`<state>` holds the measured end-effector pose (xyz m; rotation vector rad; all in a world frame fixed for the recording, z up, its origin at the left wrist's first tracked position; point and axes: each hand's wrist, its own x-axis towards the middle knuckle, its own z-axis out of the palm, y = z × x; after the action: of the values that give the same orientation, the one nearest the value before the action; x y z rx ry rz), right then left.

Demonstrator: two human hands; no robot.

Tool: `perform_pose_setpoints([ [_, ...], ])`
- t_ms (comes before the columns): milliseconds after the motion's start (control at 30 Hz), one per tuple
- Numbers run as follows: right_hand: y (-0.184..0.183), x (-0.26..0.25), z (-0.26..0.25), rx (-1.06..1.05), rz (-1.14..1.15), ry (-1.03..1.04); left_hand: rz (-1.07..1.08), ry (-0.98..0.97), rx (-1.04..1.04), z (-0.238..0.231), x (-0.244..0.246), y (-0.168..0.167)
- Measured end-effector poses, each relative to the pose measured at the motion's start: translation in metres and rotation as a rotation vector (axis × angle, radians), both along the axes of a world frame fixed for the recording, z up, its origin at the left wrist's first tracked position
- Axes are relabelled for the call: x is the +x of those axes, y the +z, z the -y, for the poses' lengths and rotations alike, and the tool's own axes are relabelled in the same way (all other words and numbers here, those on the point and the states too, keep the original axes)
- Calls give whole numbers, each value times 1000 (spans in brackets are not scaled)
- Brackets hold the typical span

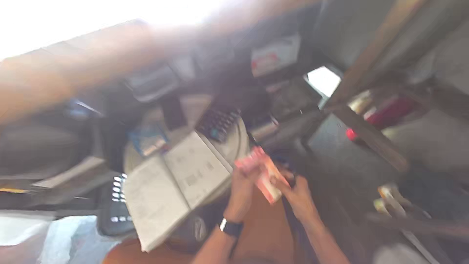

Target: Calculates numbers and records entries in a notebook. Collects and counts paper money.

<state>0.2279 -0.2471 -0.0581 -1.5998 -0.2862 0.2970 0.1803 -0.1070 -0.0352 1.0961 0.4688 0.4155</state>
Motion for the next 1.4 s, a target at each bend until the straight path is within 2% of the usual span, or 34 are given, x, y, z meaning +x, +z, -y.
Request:
perform_pose_setpoints([
  [100, 23, -4, -9, -50, 110, 88, 256, -66, -160, -20, -6, 14],
  [200, 44, -16, -20, 56, 167, 142, 427, -60, -245, -33, -19, 41],
  [267, 45, -23, -35, 221, 265, 187, 469, 93, -309, -39, -34, 63],
  [367, 45, -36, -68, 315, 633, 310, 516, 372, -419, -58, -59, 85],
  [400, 48, -46, -80, 325, 742, 302, 570, 435, -404, -67, -72, 88],
  [467, 59, -68, -99, 368, 797, 314, 700, 534, -325, -89, -102, 92],
  [633, 96, -98, -141, 491, 690, 483, 899, 817, -5, -104, -163, 122],
  [733, 121, -110, -164, 485, 596, 549, 982, 846, 28, -99, -177, 133],
  [800, 134, -109, -174, 493, 599, 691, 1018, 828, 102, -98, -180, 134],
  [900, 143, -107, -193, 635, 705, 909, 1000, 842, 195, -101, -186, 147],
  [967, 158, -106, -205, 717, 708, 907, 919, 911, 256, -108, -194, 165],
  [1033, 192, -101, -216, 767, 628, 818, 911, 929, 391, -130, -211, 175],
  [1133, 261, -94, -239, 932, 426, 687, 732, 1085, 509, -168, -236, 157],
  [1200, 304, -97, -249, 1024, 365, 654, 444, 1210, 464, -188, -246, 116],
  [1233, 321, -100, -253, 1067, 332, 648, 255, 1235, 478, -198, -252, 87],
  [1300, 346, -102, -257, 1110, 283, 678, -165, 1186, 643, -216, -272, 9],
  [1367, 358, -102, -259, 1159, 257, 744, -702, 1018, 802, -218, -294, -59],
  [1400, 361, -104, -260, 1173, 255, 757, -990, 870, 834, -205, -297, -73],
])
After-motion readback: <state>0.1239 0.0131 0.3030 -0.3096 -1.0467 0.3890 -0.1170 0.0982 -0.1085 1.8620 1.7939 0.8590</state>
